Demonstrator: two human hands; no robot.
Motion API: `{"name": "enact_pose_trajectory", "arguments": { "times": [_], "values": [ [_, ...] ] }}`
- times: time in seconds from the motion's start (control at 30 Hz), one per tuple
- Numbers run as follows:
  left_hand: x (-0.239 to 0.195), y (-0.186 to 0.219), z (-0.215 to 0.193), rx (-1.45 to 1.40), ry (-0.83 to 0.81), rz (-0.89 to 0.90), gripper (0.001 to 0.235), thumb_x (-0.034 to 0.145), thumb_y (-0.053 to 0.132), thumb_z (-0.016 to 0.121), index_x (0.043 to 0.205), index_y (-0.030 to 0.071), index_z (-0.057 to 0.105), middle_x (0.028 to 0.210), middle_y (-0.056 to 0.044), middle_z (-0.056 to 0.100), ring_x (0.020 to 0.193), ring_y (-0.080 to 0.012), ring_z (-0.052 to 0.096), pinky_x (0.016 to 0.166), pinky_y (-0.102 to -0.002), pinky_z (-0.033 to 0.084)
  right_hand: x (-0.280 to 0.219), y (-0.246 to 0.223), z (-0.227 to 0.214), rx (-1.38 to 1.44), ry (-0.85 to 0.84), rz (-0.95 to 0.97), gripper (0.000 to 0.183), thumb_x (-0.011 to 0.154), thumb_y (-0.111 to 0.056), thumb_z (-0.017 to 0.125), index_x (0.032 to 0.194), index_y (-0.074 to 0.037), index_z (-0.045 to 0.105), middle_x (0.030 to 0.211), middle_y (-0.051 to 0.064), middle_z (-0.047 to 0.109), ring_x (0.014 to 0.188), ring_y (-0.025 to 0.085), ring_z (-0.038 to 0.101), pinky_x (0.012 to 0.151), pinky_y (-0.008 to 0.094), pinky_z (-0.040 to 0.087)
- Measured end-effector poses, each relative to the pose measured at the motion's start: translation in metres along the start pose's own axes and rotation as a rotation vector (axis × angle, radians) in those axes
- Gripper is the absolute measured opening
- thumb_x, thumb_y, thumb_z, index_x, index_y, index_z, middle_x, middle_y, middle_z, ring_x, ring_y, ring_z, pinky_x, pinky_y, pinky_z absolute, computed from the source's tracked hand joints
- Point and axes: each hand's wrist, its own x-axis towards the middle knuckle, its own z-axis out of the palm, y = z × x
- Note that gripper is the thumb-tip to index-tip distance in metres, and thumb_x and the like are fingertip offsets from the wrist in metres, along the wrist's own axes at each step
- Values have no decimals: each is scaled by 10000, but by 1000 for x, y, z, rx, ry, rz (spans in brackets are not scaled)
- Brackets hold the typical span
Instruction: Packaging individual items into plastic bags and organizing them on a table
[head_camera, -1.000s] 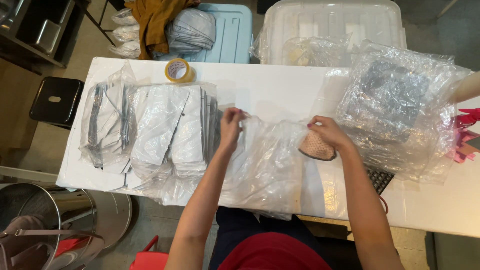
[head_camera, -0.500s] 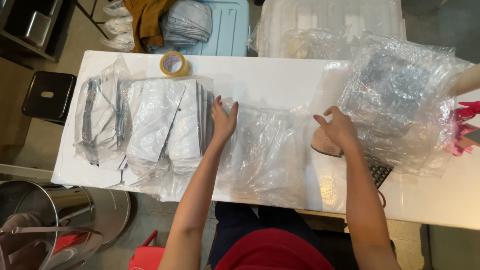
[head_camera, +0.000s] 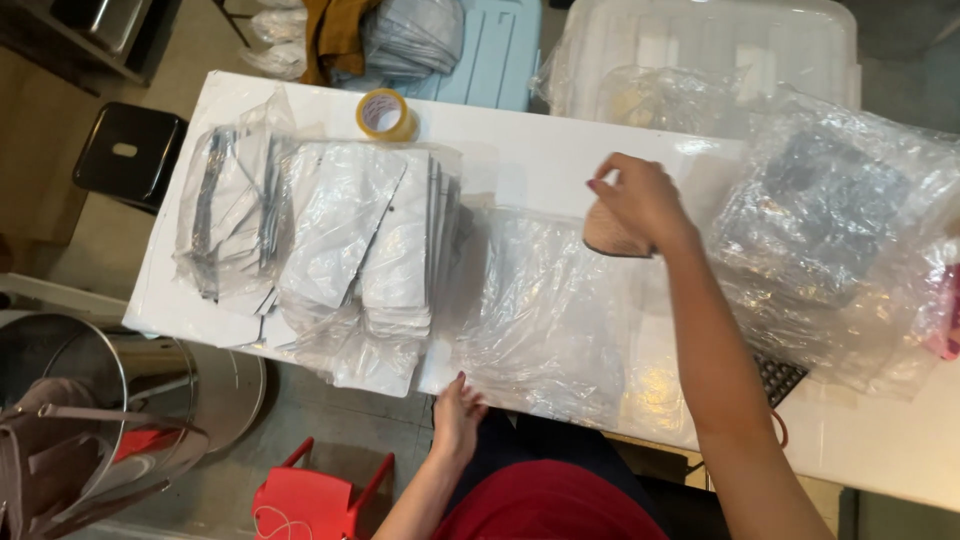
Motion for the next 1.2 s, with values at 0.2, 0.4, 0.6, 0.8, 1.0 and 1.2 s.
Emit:
{"name": "enact_pose_trajectory", "arguments": {
  "times": [0.2,0.4,0.6,0.8,1.0,1.2],
  "values": [
    [-10,18,16,-84,-48,-352,754,845,602,629,1293,-4,637,1285,-207,616,1170,-362,643,909,-461,506,4,-71,49,-168,-241,-150,275,1001,-372,594,1170,-164,656,1274,160,654,1189,360,580,890,488,457],
    [34,18,15,-128,-137,-388,823,890,682,645,1336,24,435,1261,-205,431,1289,-413,514,1114,-593,389,162,9,204,-199,-186,-220,422,935,-263,626,1339,-147,660,1254,222,691,1153,482,658,928,676,504],
    [67,10,12,-59,-165,-288,310,972,391,647,952,127,486,988,-76,456,1031,-284,555,946,-516,521,134,-2,216,-143,-384,-72,629,1004,-381,561,1527,-56,434,1409,318,572,1304,535,537,1051,680,429],
    [53,11,7,-361,-136,-142,227,856,53,693,918,75,475,916,-20,402,883,-242,533,927,-495,564,144,13,212,-154,-190,-139,225,950,-234,562,994,-192,779,1034,149,763,1044,456,712,885,609,544],
    [79,-14,-23,-334,-76,-88,150,876,66,743,1015,99,700,962,5,726,867,-133,711,769,-287,593,168,34,186,-121,16,-106,149,982,-236,566,995,-213,713,941,111,736,954,434,726,830,600,555],
    [43,17,-17,-291,-122,30,315,941,396,742,1070,137,618,1209,3,680,1045,-178,663,886,-367,557,90,-27,117,125,59,-185,291,1049,-272,567,1308,-140,561,1125,211,719,1118,481,661,948,656,490]
  ]
}}
